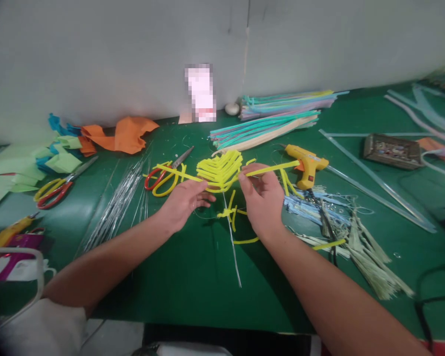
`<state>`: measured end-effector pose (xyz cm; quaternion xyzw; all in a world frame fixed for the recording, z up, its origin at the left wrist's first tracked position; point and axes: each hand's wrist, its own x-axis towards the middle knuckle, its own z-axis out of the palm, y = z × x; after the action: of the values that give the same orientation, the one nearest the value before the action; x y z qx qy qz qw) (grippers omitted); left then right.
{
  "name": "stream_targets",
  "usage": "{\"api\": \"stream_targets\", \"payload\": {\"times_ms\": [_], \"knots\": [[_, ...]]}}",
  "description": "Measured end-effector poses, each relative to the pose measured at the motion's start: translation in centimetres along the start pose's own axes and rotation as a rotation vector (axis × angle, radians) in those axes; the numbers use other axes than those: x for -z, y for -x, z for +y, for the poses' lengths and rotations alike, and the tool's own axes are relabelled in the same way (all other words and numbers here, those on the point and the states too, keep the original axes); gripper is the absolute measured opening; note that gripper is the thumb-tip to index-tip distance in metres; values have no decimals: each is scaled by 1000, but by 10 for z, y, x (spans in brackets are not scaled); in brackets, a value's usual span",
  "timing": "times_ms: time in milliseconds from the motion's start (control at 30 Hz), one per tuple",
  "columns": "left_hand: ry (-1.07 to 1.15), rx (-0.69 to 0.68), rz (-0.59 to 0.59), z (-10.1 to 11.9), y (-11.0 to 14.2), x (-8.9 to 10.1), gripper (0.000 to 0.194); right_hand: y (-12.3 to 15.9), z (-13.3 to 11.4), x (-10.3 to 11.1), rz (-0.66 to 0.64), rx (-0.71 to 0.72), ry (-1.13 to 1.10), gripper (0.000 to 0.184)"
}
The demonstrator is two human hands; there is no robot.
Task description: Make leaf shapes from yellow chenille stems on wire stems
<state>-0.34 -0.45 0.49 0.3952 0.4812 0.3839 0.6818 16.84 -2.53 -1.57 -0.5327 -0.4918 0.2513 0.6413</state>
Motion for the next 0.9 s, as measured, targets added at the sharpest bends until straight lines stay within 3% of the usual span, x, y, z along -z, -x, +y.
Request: {"api": "stream_targets", "payload": {"times_ms": [100, 333, 433, 533, 600, 733, 900], "knots": [[-42, -4, -79, 1, 0, -2, 29, 1, -2, -1, -31, 24, -49, 17], [36, -41, -30, -4, -7, 3, 17, 2, 3, -1, -110, 53, -168, 15], [38, -56, -20, -5, -8, 2, 13, 1, 8, -2, -114, -17, -158, 20], [25, -54, 0, -5, -6, 0, 11, -2, 11, -3, -136, -163, -165, 39], [21, -67, 13, -4, -5, -1, 10, -3, 11, -3, -232, -286, -180, 48], [19, -96, 16, -2, -3, -1, 7, -7, 3, 1, -521, -458, -109, 35], [-19, -110, -3, -1, -2, 0, 8, -13, -2, 11, -605, -498, -35, 30]]}}
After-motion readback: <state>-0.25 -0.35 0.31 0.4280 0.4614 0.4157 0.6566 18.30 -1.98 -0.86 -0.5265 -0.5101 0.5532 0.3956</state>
